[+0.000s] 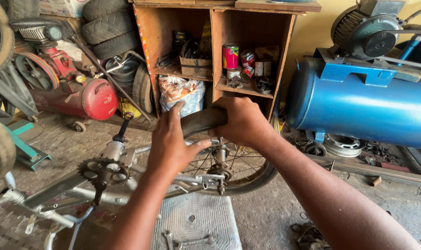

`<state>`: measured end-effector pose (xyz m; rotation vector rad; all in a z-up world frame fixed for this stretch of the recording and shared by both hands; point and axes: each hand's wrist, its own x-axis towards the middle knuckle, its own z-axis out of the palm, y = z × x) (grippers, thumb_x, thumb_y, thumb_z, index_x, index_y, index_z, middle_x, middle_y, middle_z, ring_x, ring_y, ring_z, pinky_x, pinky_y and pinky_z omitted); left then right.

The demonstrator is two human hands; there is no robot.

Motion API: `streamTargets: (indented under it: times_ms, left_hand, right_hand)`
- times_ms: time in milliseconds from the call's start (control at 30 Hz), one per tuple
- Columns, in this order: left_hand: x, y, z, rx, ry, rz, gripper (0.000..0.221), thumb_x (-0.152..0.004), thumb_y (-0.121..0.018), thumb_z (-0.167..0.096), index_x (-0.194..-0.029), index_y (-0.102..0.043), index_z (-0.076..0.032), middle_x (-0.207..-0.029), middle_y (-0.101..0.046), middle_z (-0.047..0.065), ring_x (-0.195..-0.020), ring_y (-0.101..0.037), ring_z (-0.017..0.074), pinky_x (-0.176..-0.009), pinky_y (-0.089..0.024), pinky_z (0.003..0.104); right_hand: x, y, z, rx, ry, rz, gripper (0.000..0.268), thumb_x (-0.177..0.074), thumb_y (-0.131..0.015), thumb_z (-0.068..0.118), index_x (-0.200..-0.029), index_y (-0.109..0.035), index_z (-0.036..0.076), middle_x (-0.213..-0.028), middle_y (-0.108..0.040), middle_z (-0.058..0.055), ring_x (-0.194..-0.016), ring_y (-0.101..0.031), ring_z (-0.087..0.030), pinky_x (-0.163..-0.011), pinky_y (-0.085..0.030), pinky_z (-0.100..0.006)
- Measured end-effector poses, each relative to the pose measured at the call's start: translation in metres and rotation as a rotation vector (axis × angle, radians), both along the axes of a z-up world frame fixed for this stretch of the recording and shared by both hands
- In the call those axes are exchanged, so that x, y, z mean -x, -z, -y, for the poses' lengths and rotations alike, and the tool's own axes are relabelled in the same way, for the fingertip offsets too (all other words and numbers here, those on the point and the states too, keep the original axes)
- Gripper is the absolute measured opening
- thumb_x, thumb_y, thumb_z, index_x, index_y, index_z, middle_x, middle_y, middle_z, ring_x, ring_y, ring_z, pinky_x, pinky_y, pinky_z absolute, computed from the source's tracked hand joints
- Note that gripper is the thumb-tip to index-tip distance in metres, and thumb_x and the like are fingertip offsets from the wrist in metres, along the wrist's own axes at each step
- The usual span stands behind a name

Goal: The person holds a bicycle wheel and attempts to thread a chain onto the sprocket while the bicycle is inverted. The person then handles the chain links directly by hand, attempting to connect them near the rear axle.

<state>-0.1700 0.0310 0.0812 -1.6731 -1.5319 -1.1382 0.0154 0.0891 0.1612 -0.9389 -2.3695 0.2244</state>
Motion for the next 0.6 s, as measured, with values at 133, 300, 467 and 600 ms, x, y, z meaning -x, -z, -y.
streamTargets:
  times_ms: [133,300,467,600]
  left_hand:
    - [0.021,-0.007,-0.011,0.352,0.185,0.286,0.072,-0.069,-0.093,-0.039,-0.121,-0.061,-0.001,-0.115,-0.068,0.021,-0.106,-0.068,0.0354,-0.093,-0.053,0.045]
    - [0.018,-0.011,-0.002,0.512,0.227,0.414,0.055,-0.076,-0.087,-0.037,-0.113,-0.061,-0.004,-0.096,-0.074,0.014,-0.092,-0.075,0.0284,-0.082,-0.058,0.042]
    - [0.019,-0.015,-0.002,0.582,0.283,0.395,0.044,-0.081,-0.08,-0.035,-0.111,-0.062,-0.008,-0.096,-0.076,0.009,-0.087,-0.076,0.0234,-0.079,-0.061,0.037]
    - [0.023,-0.011,0.002,0.502,0.331,0.426,0.054,-0.079,-0.084,-0.035,-0.117,-0.059,-0.005,-0.1,-0.073,0.013,-0.089,-0.075,0.0262,-0.08,-0.061,0.039]
  right_hand:
    - [-0.015,-0.004,-0.052,0.192,-0.209,-0.099,0.044,-0.084,-0.079,0.033,-0.122,-0.071,0.012,-0.1,-0.08,-0.008,-0.09,-0.08,-0.02,-0.083,-0.063,-0.033]
    - [-0.004,0.015,-0.154,-0.04,-0.213,0.184,0.045,-0.081,-0.079,0.023,-0.124,-0.072,0.01,-0.113,-0.076,-0.011,-0.097,-0.073,-0.023,-0.088,-0.058,-0.038]
    - [0.026,0.066,-0.199,0.206,-0.336,0.542,0.046,-0.081,-0.077,0.025,-0.125,-0.071,0.01,-0.114,-0.075,-0.011,-0.098,-0.073,-0.023,-0.089,-0.058,-0.039]
    - [0.039,0.068,-0.215,0.255,-0.274,0.623,0.047,-0.081,-0.076,0.026,-0.125,-0.071,0.01,-0.115,-0.075,-0.011,-0.099,-0.072,-0.023,-0.089,-0.057,-0.039]
